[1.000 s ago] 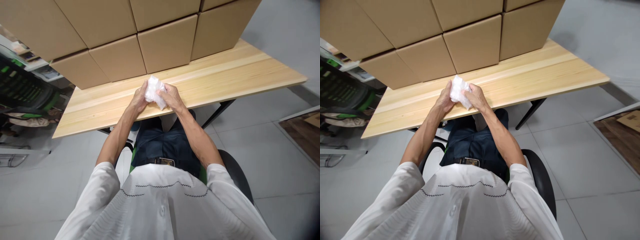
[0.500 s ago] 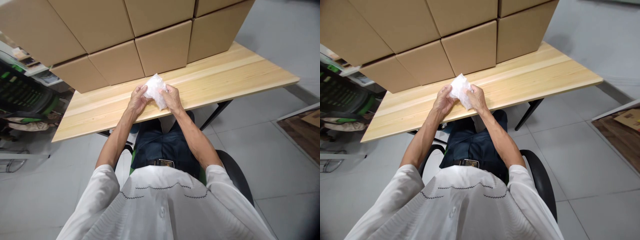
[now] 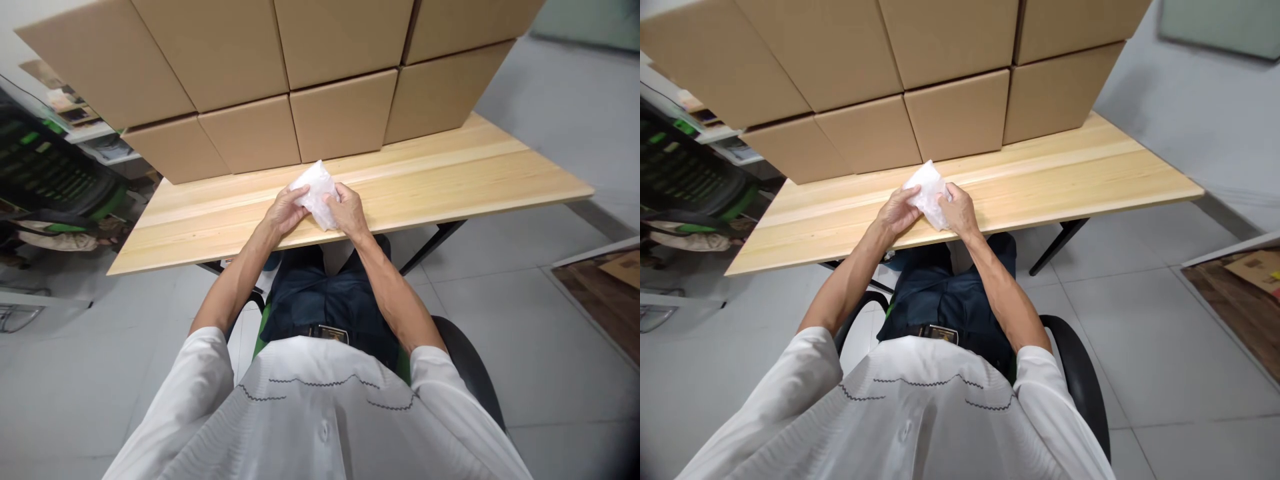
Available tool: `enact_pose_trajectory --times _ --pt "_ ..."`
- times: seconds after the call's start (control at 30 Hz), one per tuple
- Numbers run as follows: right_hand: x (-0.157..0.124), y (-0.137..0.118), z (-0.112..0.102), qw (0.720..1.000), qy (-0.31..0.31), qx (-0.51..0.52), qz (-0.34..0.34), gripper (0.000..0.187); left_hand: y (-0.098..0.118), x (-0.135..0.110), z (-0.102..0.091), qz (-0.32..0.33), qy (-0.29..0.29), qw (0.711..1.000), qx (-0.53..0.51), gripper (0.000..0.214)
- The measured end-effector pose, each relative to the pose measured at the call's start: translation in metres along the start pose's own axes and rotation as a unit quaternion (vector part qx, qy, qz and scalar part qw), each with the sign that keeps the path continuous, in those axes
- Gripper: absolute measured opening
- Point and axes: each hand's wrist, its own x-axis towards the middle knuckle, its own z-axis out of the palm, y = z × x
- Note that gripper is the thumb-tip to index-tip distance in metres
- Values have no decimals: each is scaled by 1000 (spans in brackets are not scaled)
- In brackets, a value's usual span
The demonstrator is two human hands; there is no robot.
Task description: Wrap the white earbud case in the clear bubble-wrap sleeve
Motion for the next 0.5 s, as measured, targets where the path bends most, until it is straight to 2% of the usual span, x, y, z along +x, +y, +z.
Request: enact_pose_trajectory --times 0.2,0.3,0.5 --pt "-3 1 -2 997 -45 59 20 32 3 1 -1 89 26 996 -18 55" --pt "-3 4 -1 996 -55 72 26 35 4 5 -4 95 36 994 -26 59" --pt "-6 1 -1 994 -72 79 11 38 9 8 -9 89 47 995 -25 51"
